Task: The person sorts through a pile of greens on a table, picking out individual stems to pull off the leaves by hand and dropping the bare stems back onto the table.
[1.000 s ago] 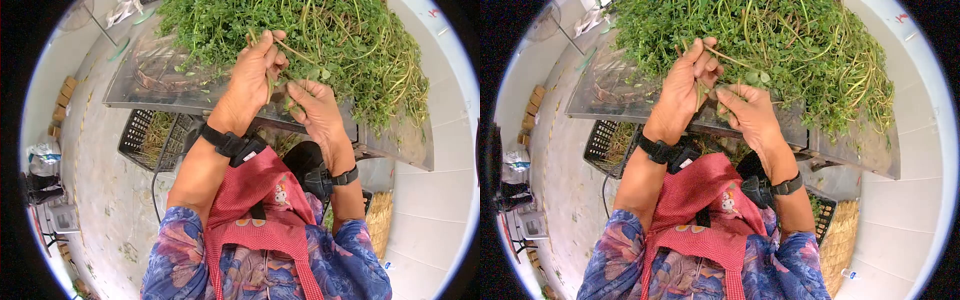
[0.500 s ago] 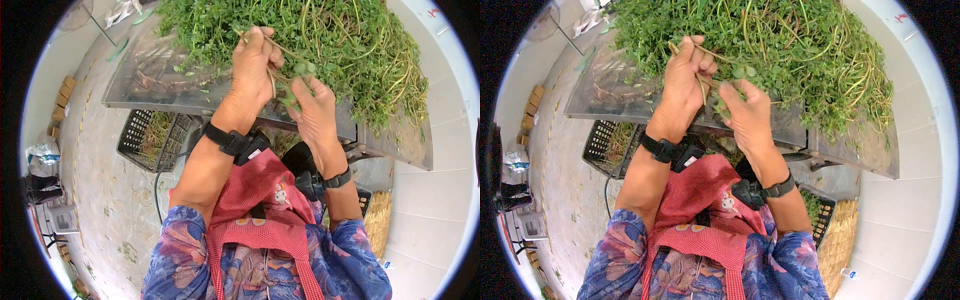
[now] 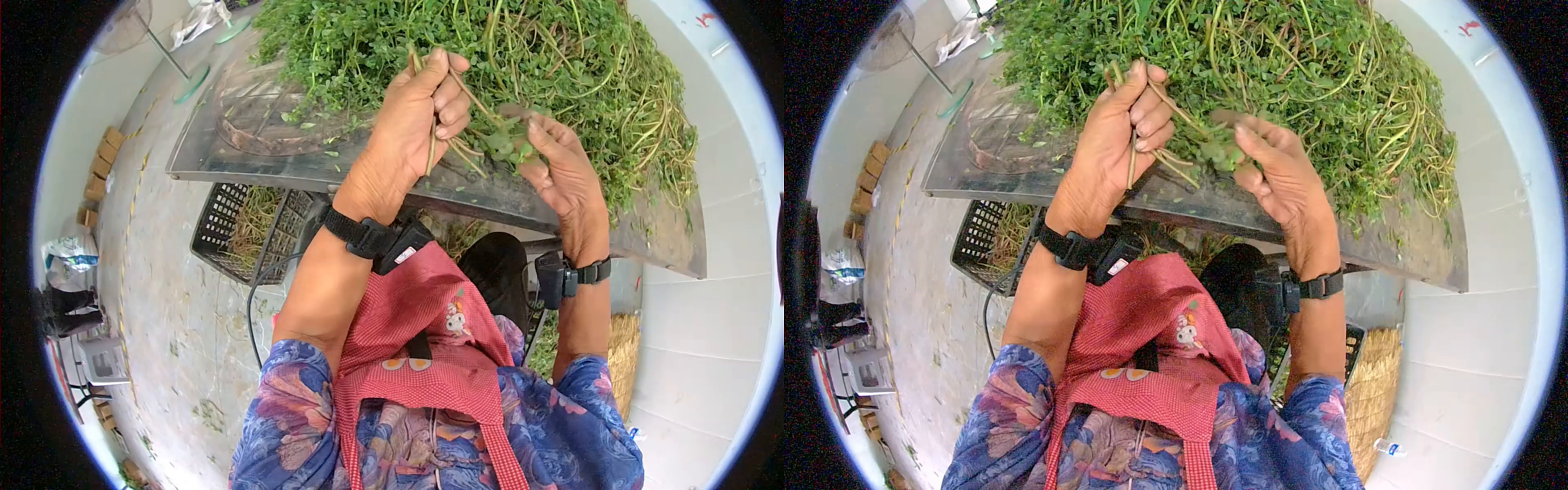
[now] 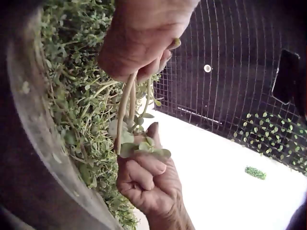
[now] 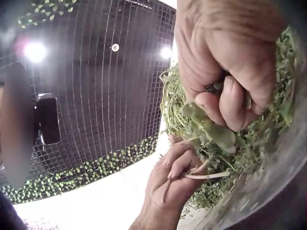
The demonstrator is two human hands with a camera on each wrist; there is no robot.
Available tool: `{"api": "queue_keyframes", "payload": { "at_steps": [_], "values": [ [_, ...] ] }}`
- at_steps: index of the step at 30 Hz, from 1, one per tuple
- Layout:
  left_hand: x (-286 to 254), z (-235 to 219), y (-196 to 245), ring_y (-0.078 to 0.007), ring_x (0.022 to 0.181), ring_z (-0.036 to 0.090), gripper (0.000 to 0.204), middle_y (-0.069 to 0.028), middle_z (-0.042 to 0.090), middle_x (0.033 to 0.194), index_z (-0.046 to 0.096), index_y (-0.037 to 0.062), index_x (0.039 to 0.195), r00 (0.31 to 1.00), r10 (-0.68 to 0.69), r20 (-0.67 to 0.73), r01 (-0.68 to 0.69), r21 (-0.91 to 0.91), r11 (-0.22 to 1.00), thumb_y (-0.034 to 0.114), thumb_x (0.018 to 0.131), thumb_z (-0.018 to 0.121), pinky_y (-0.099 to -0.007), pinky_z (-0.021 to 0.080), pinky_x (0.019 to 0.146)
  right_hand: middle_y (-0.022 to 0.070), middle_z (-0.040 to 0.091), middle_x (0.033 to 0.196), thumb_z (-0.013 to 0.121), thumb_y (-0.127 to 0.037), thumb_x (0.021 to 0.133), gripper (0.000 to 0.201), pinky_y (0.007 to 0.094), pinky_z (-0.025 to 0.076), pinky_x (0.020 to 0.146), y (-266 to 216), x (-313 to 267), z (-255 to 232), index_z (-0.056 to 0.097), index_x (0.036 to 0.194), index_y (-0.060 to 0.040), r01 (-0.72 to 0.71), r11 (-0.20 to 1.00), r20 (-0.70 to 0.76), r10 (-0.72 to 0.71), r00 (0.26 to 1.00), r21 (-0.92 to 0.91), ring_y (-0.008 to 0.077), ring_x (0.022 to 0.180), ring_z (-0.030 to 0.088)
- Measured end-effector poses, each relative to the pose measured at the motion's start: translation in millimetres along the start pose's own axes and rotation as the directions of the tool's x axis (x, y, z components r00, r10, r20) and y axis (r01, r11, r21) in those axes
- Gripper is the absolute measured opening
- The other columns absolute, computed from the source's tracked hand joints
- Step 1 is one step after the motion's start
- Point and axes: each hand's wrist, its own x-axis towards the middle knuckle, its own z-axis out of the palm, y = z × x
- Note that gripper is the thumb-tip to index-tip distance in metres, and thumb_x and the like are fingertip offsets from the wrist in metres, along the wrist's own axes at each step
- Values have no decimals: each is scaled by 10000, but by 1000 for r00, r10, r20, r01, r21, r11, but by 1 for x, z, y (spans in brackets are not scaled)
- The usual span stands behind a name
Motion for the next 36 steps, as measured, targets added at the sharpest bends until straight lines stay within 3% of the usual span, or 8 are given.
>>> {"api": "queue_keyframes", "payload": {
  "at_steps": [6,11,13,15,20,25,27,36],
  "values": [
    [-1,7,-5,-66,442,348,261,33,358,543,510,9,914,1000,4,30,-10,217,976,265,941,464,-183,266,347,-7,511,672,656,-221,828,269,152,254,348,6,12,7,575,950,5,-116,985,78,127,989,-126,25,437,358],
    [-2,9,-6,-55,453,390,239,32,422,550,542,5,891,999,26,47,-40,344,938,239,921,505,-182,275,361,-15,520,663,692,-223,797,227,163,252,344,9,14,13,583,831,-27,5,986,-56,-15,998,-170,31,432,379],
    [-3,11,-11,-41,456,386,221,35,448,562,576,7,866,996,93,14,-81,639,765,227,886,567,-182,269,370,-4,520,672,688,-219,800,222,162,252,345,11,14,13,579,834,-29,17,973,-73,-35,997,-230,33,436,381],
    [-2,9,-15,-35,454,377,189,35,453,562,595,14,838,995,95,-9,-70,609,790,201,862,601,-188,265,372,7,520,682,685,-215,804,217,161,253,347,14,15,10,576,837,-30,29,956,-89,-57,994,-290,35,439,383],
    [3,-5,2,-43,457,387,250,10,501,620,561,-24,908,986,142,-92,-106,319,942,225,885,578,-167,261,363,67,524,726,623,-219,853,210,164,250,345,17,9,-18,549,868,-22,120,970,-55,-111,992,209,61,457,404],
    [2,-4,0,-45,448,393,256,0,511,623,553,-18,890,993,49,-105,-22,253,967,236,885,577,-167,254,342,85,556,749,603,-170,864,161,164,256,345,8,5,-14,541,866,-21,91,955,-50,-80,995,281,75,458,411],
    [2,-3,-1,-45,444,405,245,-1,512,609,562,-10,865,992,34,-123,-2,251,968,234,886,576,-166,253,334,76,565,741,609,-150,855,159,161,260,350,6,6,-10,563,899,-5,111,992,-40,-108,993,62,66,461,414],
    [1,0,-8,-36,427,375,251,2,525,633,558,-12,903,991,3,-135,35,276,960,234,870,600,-162,248,337,-15,543,660,681,-171,797,218,148,294,399,11,9,24,610,922,-7,97,942,-125,-145,982,-322,33,462,431]
  ]
}}
